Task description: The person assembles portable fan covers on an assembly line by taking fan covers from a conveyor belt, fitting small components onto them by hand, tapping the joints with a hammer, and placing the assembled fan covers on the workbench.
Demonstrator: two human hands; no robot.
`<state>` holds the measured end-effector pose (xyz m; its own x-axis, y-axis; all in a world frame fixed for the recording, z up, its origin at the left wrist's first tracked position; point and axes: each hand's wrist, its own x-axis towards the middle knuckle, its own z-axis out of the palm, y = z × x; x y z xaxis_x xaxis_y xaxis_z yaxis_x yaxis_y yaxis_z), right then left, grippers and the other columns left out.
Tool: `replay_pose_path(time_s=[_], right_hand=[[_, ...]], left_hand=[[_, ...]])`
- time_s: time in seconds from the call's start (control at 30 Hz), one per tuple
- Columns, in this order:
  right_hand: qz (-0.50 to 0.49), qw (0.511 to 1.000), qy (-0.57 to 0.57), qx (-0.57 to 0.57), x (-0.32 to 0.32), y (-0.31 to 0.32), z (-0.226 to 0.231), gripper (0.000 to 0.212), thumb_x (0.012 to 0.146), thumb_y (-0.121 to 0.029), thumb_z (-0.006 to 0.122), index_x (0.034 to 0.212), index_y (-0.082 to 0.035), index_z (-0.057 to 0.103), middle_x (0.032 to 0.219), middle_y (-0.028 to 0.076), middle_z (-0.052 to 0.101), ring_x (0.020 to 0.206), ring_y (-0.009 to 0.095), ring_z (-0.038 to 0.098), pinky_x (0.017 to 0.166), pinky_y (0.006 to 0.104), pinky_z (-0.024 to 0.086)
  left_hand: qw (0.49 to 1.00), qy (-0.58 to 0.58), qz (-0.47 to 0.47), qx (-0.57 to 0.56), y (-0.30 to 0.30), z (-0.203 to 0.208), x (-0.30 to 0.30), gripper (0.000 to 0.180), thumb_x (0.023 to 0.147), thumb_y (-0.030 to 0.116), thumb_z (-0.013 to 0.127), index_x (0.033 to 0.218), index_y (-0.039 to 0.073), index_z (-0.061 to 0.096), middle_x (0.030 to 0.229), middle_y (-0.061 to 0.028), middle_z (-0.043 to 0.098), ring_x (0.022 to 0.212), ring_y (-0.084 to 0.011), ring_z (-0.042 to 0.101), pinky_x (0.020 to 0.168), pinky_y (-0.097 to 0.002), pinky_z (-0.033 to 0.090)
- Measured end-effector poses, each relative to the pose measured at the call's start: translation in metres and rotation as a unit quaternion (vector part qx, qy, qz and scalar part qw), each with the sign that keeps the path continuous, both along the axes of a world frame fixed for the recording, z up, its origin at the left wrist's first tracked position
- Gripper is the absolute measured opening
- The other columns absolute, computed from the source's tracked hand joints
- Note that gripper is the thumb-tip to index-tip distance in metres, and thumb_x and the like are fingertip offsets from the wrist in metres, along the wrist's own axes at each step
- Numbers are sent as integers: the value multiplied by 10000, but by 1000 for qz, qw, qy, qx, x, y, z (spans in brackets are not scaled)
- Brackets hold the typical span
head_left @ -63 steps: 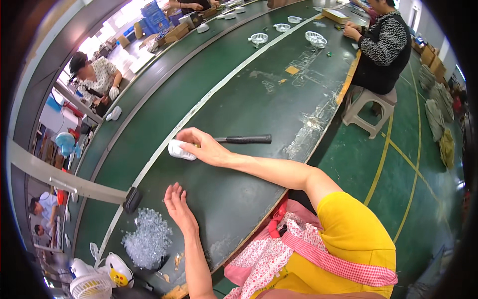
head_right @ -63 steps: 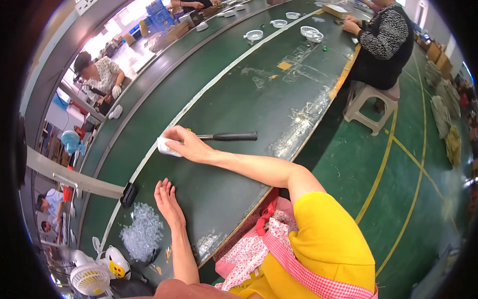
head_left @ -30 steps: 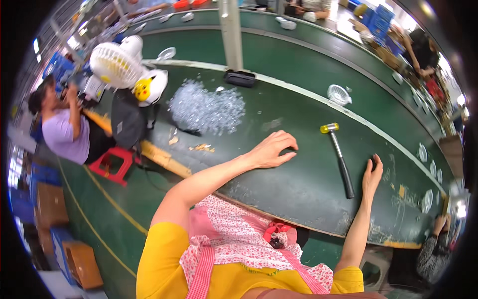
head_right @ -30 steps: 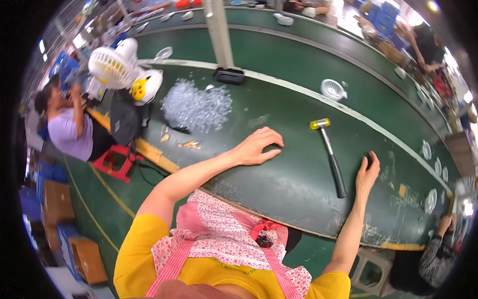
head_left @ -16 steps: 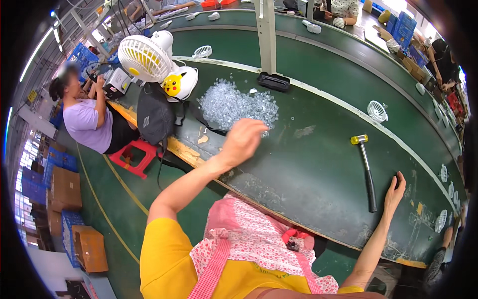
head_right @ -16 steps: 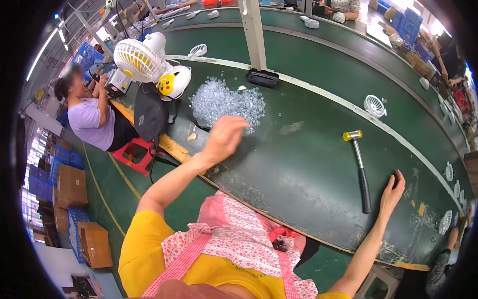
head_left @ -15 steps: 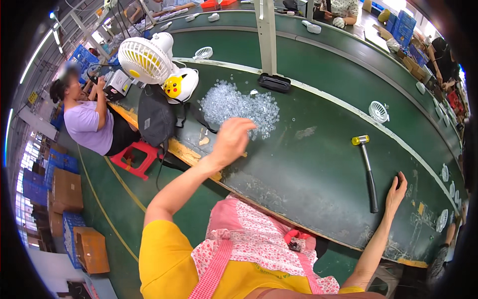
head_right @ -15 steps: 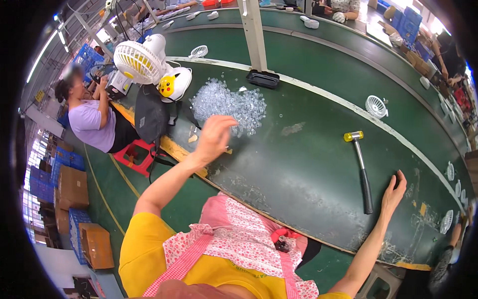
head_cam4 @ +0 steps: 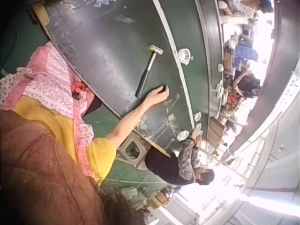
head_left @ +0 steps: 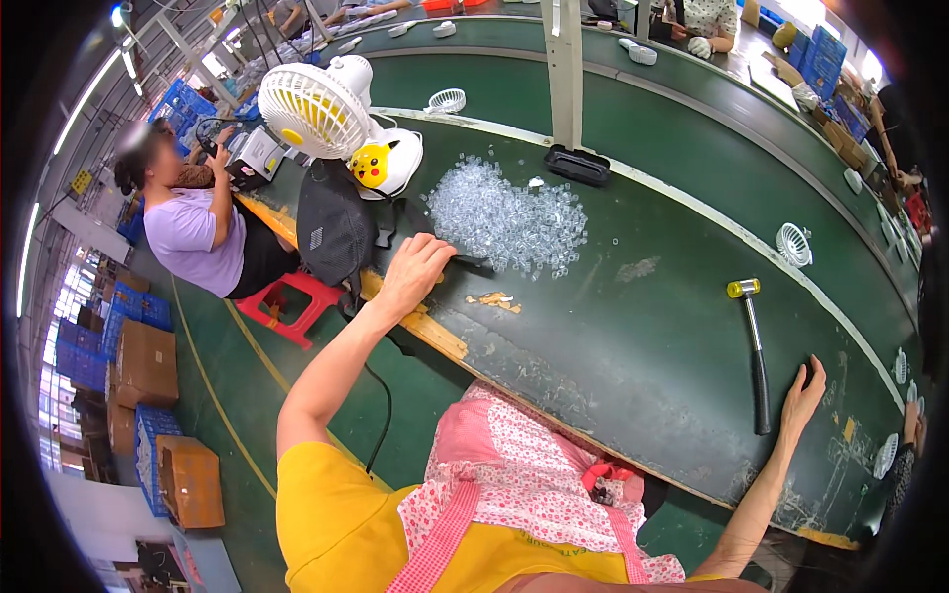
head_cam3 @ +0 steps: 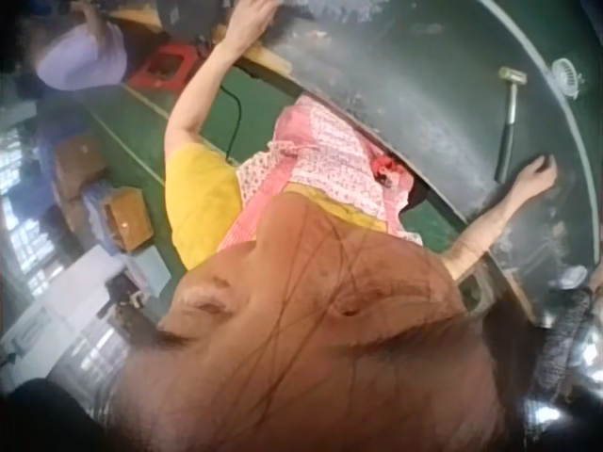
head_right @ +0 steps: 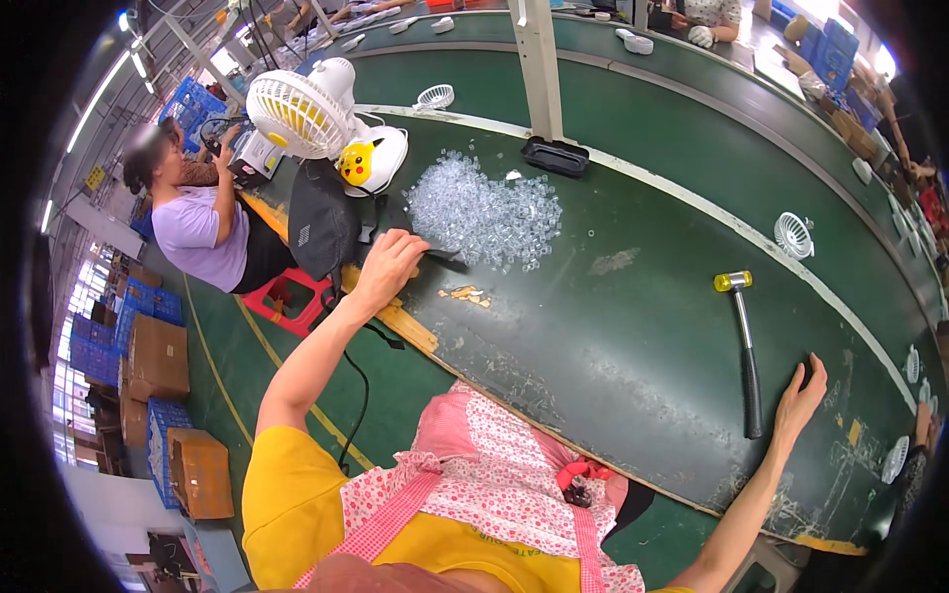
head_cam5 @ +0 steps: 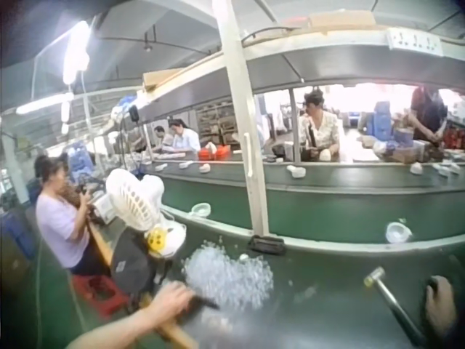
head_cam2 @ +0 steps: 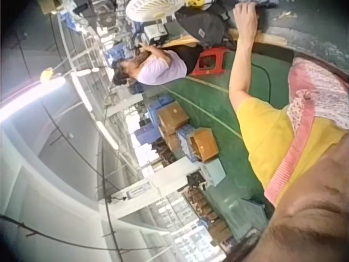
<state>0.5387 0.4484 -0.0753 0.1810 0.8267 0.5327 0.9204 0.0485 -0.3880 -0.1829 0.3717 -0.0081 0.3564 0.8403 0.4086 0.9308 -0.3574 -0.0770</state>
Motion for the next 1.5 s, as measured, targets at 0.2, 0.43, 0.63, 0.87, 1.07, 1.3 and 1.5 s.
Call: replay_pose_path(time_s=[0.2,0.43,0.63,0.87,1.07,1.3,1.5], right_hand=[[0,1000,-18,-4,-7,0,3,330,996,-164,557,1290,-14,570,1307,152,584,1228,324,526,1056,397,394],[2,1000,-22,-2,3,1,-3,317,989,-149,559,1280,-24,579,1306,146,582,1233,324,523,1059,400,391],[35,999,4,-5,10,3,-8,315,984,-140,562,1271,-9,583,1300,153,584,1220,324,537,1056,401,398],[60,998,18,10,10,13,-4,343,996,-130,555,1319,-18,568,1320,132,586,1182,280,572,1013,370,434],[151,970,190,-10,-80,12,60,334,1017,-125,536,1340,-40,550,1342,85,573,1209,194,545,997,321,426],[338,918,203,-33,-226,10,94,306,960,4,548,1262,-35,576,1276,105,571,1160,215,561,928,320,470],[341,852,373,-135,-278,18,65,243,1000,-37,512,1229,-3,584,1219,94,606,1124,178,583,962,300,463]], left_hand=[[998,53,8,24,-39,22,-19,302,755,55,634,1057,52,626,1091,-51,623,1078,-252,554,889,-362,450],[989,106,20,-100,-84,31,-37,254,796,91,653,1043,31,635,1094,-65,632,1152,-255,534,964,-374,442],[979,0,44,-197,-94,54,-17,366,801,73,676,1162,35,631,1205,-118,620,1262,-307,497,1068,-415,408],[954,-258,80,-131,-56,72,-19,273,874,-54,547,1112,21,658,1049,-153,660,1051,-322,621,928,-391,493],[954,-212,-206,40,44,71,107,288,781,-1,581,1042,53,690,928,-145,663,927,-356,621,829,-454,506],[858,-269,-437,-28,85,-5,295,164,797,87,598,942,112,670,907,-58,636,952,-254,595,791,-386,475],[840,-343,-404,-113,85,-35,291,139,772,28,596,903,27,643,930,-119,635,939,-322,588,816,-438,475]])
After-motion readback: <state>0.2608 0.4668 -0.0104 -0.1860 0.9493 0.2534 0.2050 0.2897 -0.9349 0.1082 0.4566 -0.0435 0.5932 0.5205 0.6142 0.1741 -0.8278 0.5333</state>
